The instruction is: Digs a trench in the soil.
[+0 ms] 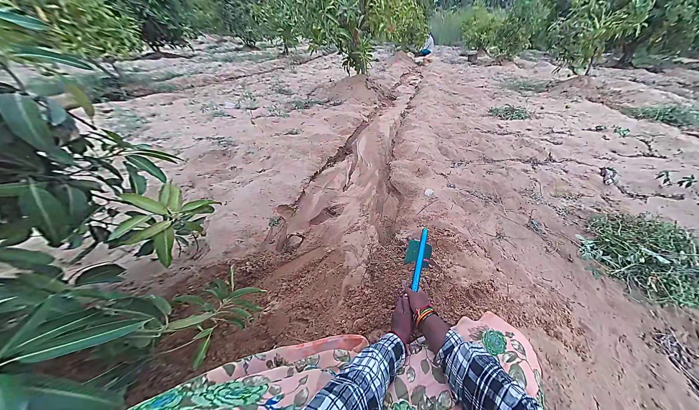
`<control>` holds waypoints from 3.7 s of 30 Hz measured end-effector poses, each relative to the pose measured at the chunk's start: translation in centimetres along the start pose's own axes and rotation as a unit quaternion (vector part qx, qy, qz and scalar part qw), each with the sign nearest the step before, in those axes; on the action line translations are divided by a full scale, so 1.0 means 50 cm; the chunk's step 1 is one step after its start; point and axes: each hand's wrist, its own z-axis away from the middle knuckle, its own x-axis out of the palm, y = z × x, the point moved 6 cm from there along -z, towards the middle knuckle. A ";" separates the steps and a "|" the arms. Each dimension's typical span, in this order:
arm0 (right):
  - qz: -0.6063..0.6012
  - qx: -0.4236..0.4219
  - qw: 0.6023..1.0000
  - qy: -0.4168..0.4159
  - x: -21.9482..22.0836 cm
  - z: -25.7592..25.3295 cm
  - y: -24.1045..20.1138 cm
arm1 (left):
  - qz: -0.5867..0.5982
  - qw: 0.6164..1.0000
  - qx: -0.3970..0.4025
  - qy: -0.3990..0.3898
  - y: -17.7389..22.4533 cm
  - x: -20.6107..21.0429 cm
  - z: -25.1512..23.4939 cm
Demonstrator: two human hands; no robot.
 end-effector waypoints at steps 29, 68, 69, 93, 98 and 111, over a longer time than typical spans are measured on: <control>0.032 0.019 0.999 -0.008 -0.001 0.017 -0.013 | -0.004 1.000 0.002 -0.008 0.011 -0.007 0.015; 0.129 -0.042 0.991 -0.018 -0.032 0.177 -0.203 | 0.068 0.989 0.127 0.039 0.033 -0.027 -0.005; 0.121 -0.014 0.992 -0.023 -0.036 0.177 -0.199 | 0.057 0.994 0.093 0.017 0.023 -0.022 -0.011; 0.146 0.057 0.987 -0.019 -0.042 0.180 -0.180 | 0.077 0.995 -0.013 -0.054 -0.007 0.008 -0.016; 0.132 -0.013 0.991 0.020 -0.055 0.173 -0.185 | 0.071 0.993 0.091 0.016 0.049 -0.003 0.024; 0.145 0.055 0.988 0.030 -0.072 0.150 -0.185 | 0.018 0.991 0.005 -0.136 0.022 0.031 -0.033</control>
